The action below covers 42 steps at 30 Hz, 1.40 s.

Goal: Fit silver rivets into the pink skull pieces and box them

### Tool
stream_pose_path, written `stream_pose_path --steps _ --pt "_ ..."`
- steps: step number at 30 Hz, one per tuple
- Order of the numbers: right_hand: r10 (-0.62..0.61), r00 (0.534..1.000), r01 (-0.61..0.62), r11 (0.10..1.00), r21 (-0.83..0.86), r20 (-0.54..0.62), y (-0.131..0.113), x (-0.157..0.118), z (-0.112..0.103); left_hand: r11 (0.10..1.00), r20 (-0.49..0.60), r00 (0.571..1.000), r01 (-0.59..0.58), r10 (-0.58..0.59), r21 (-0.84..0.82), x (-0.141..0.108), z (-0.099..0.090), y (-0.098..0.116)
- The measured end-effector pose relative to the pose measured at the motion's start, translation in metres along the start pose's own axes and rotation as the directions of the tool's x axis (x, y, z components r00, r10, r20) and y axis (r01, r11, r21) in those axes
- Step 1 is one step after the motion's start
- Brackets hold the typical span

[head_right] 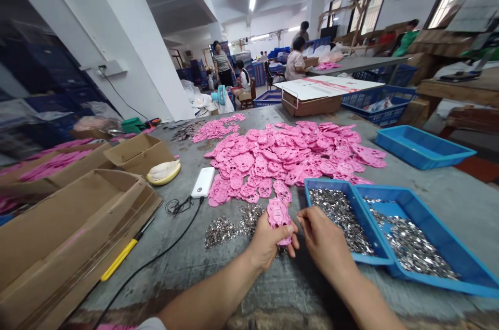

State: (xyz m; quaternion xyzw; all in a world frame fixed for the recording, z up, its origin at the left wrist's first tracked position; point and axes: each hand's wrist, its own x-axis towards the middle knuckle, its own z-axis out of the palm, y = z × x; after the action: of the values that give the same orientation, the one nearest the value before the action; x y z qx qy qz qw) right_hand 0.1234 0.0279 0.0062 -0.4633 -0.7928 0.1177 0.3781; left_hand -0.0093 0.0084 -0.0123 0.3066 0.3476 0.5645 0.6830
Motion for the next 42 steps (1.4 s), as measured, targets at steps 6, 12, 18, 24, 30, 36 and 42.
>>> stream_pose_path --steps 6,12,18,24,30,36,42 --pt "-0.242 0.968 0.237 0.967 -0.090 -0.058 -0.004 -0.010 0.008 1.000 -0.153 0.988 -0.015 0.011 -0.024 0.001 0.003 -0.001" --pt "-0.308 0.945 0.304 0.951 -0.049 -0.114 -0.005 -0.012 0.007 0.997 -0.129 0.991 -0.037 0.028 -0.071 -0.001 0.004 0.003" --pt "-0.408 0.903 0.390 0.910 -0.143 -0.135 -0.002 -0.014 0.007 0.999 -0.099 0.994 -0.041 0.039 -0.020 0.001 0.004 0.002" --pt "-0.074 0.993 0.081 0.994 0.072 -0.092 -0.004 -0.011 0.006 0.998 -0.116 0.992 -0.054 0.057 0.032 0.000 0.004 0.003" --pt "0.205 0.971 -0.227 0.952 0.206 0.121 -0.004 -0.004 0.002 0.989 -0.104 0.993 -0.049 0.064 0.143 -0.002 0.006 0.007" --pt "0.217 0.945 -0.287 0.909 0.304 0.246 0.002 0.000 -0.002 0.984 -0.078 0.995 -0.047 0.062 0.173 -0.002 0.006 0.005" --pt "0.251 0.918 -0.359 0.855 0.373 0.308 -0.003 0.003 -0.008 0.985 -0.050 0.998 -0.029 0.038 0.171 -0.002 0.002 0.002"
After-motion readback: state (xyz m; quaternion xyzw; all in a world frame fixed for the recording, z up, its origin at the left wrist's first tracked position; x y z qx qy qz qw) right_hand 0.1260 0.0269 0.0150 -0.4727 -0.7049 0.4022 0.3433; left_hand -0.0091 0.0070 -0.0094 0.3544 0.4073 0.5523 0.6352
